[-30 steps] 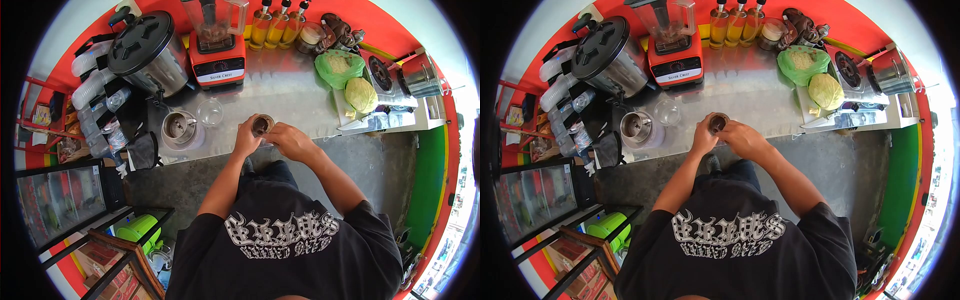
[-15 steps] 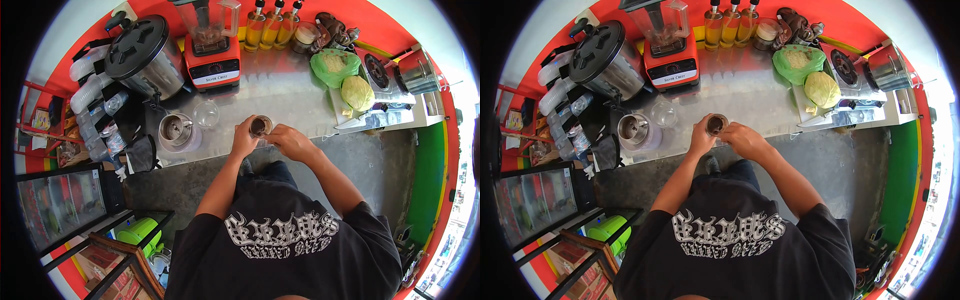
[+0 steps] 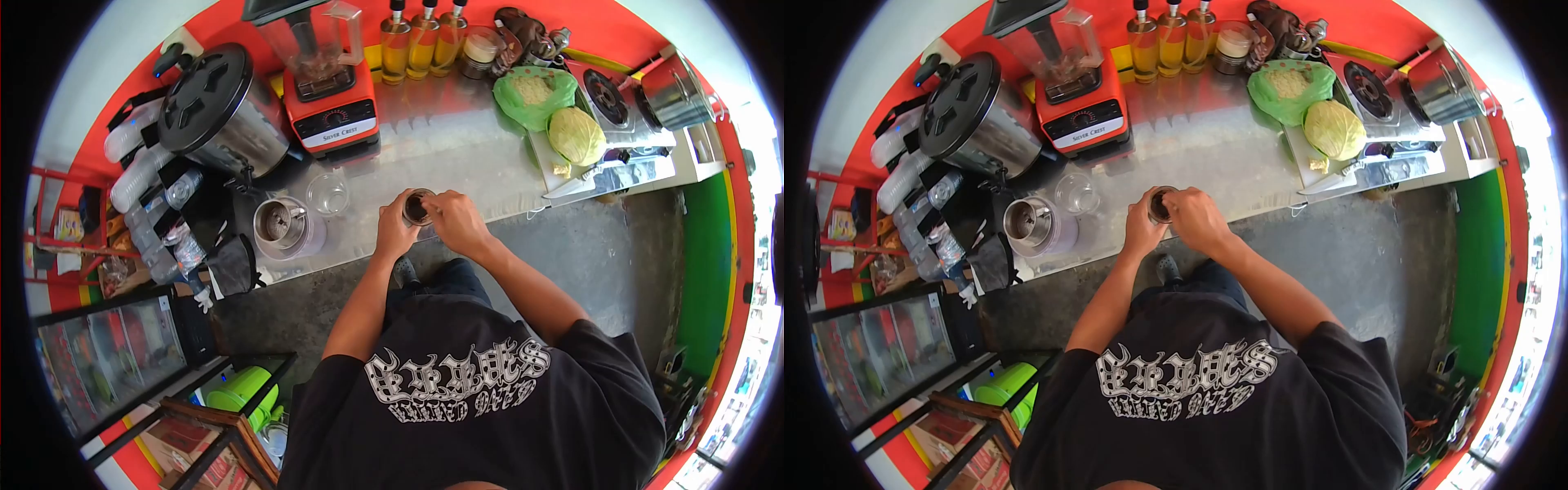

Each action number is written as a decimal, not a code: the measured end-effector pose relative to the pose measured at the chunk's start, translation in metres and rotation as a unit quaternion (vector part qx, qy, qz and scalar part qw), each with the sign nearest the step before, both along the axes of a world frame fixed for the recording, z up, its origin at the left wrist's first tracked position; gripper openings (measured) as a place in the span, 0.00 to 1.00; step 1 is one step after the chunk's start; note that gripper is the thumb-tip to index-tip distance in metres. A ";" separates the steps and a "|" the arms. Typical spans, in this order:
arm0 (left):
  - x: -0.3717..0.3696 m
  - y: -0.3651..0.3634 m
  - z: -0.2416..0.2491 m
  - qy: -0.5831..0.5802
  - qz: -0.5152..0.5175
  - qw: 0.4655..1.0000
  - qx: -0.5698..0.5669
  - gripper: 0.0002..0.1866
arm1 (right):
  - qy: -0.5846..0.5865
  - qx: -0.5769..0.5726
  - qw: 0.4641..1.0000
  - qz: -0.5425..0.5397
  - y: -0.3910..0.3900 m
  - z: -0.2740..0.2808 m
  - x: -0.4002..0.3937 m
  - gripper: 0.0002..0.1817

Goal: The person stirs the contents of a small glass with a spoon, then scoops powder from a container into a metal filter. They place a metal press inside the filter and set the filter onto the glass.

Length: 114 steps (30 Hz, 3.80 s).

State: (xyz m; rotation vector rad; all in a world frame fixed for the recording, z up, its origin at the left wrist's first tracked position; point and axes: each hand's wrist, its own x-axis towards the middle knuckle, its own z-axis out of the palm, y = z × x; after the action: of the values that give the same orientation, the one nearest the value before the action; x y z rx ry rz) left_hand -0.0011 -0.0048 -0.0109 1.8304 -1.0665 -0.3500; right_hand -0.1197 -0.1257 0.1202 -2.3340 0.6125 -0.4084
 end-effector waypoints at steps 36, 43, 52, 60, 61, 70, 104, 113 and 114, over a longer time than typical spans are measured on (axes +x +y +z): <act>0.000 -0.002 0.005 0.039 0.058 0.997 -0.040 0.33 | 0.006 0.088 0.995 -0.040 -0.003 -0.004 0.010 0.13; -0.001 0.000 0.004 0.033 0.070 0.997 -0.011 0.35 | 0.046 0.009 0.984 0.172 -0.016 0.006 -0.001 0.13; 0.001 -0.002 0.004 0.044 0.063 0.996 -0.034 0.35 | -0.007 0.136 0.991 0.003 -0.007 0.007 0.004 0.13; 0.002 -0.001 0.007 0.087 0.049 0.994 -0.045 0.35 | 0.075 0.017 0.954 0.289 -0.030 0.026 -0.009 0.12; 0.001 -0.001 0.008 0.078 0.058 0.994 -0.043 0.35 | 0.060 -0.004 0.957 0.282 -0.035 0.026 -0.008 0.13; 0.001 -0.005 -0.015 0.053 0.077 0.992 -0.089 0.36 | 0.011 -0.085 0.979 0.187 -0.030 0.013 -0.001 0.13; -0.003 -0.005 -0.010 0.002 0.103 0.991 -0.081 0.38 | -0.009 0.104 0.994 0.014 0.011 -0.001 -0.015 0.07; -0.003 -0.005 -0.013 -0.005 0.101 0.989 -0.107 0.36 | -0.055 0.294 0.949 -0.100 -0.002 0.005 -0.004 0.10; -0.003 -0.005 -0.010 -0.005 0.101 0.989 -0.107 0.36 | -0.054 0.294 0.949 -0.100 -0.008 0.006 -0.006 0.10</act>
State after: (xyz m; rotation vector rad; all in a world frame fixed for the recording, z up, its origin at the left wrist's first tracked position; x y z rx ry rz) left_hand -0.0045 -0.0098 -0.0213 1.7295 -0.8796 -0.1007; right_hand -0.1253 -0.1336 0.1257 -1.6782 0.7943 -0.3790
